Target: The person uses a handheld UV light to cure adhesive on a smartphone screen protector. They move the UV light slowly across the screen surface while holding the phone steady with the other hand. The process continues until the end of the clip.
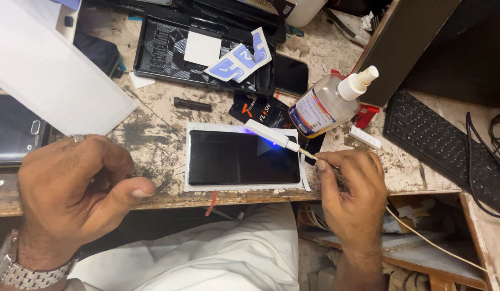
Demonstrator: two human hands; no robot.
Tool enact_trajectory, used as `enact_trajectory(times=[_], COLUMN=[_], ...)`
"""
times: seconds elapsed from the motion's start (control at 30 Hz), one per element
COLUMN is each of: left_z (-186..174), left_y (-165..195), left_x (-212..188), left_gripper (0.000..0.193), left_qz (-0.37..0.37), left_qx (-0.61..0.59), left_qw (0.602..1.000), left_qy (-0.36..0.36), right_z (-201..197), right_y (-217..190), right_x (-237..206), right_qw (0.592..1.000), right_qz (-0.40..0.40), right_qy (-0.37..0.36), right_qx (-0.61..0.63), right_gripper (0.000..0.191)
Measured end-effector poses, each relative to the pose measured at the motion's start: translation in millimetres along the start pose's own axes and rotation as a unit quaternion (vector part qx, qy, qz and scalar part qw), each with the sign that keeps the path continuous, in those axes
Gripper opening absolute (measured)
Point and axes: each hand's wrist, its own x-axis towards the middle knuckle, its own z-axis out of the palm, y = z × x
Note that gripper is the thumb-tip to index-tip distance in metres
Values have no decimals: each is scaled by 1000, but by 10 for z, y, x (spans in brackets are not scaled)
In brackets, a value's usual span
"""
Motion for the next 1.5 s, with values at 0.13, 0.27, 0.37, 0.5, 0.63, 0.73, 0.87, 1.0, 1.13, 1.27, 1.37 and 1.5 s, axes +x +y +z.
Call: enact_trajectory(times=[0.13, 0.27, 0.37, 0.5, 0.63, 0.73, 0.87, 1.0, 1.13, 1.27, 1.37, 1.5], left_z=[8, 6, 1, 11, 74, 127, 135, 105, 119, 171, 187, 152], left_y=[1, 30, 62, 92, 123, 135, 173, 229, 299, 334, 340, 376], left_x=[2, 10, 34, 107, 208, 315, 431, 531, 581, 604, 610, 627], left_gripper=[48, 47, 45, 44, 52, 31, 27, 26, 25, 24, 24, 24], left_qz=[8, 6, 17, 68, 182, 333, 427, 456, 475, 485, 490, 495], left_qx=[-1, 17, 18, 12, 138, 100, 183, 205, 210, 215, 216, 215], left_qw=[1000, 1000, 1000, 997, 973, 935, 882, 861, 849, 841, 838, 834], left_qy=[4, 4, 7, 20, -13, -71, -81, -96, -99, -105, -107, -111], right_z=[-29, -47, -36, -2, 116, 441, 651, 634, 510, 376, 320, 238], right_y=[24, 28, 82, 296, 688, 1004, 1417, 1573, 1465, 1286, 1132, 902], right_x=[-23, -32, -72, -232, -423, -515, -673, -768, -715, -570, -507, -436], right_qw=[1000, 1000, 1000, 999, 1000, 997, 996, 999, 998, 999, 995, 992], right_qz=[19, 20, 19, 26, -17, -52, 41, -8, -47, 0, 3, -22], right_qy=[3, 4, 10, 15, 18, -8, 1, 33, 27, 1, -7, -8], right_qx=[-7, -11, -8, -16, -9, 65, 75, -8, -11, -47, -104, -122], right_gripper=[7, 6, 6, 8, 7, 8, 11, 13, 12, 11, 11, 11])
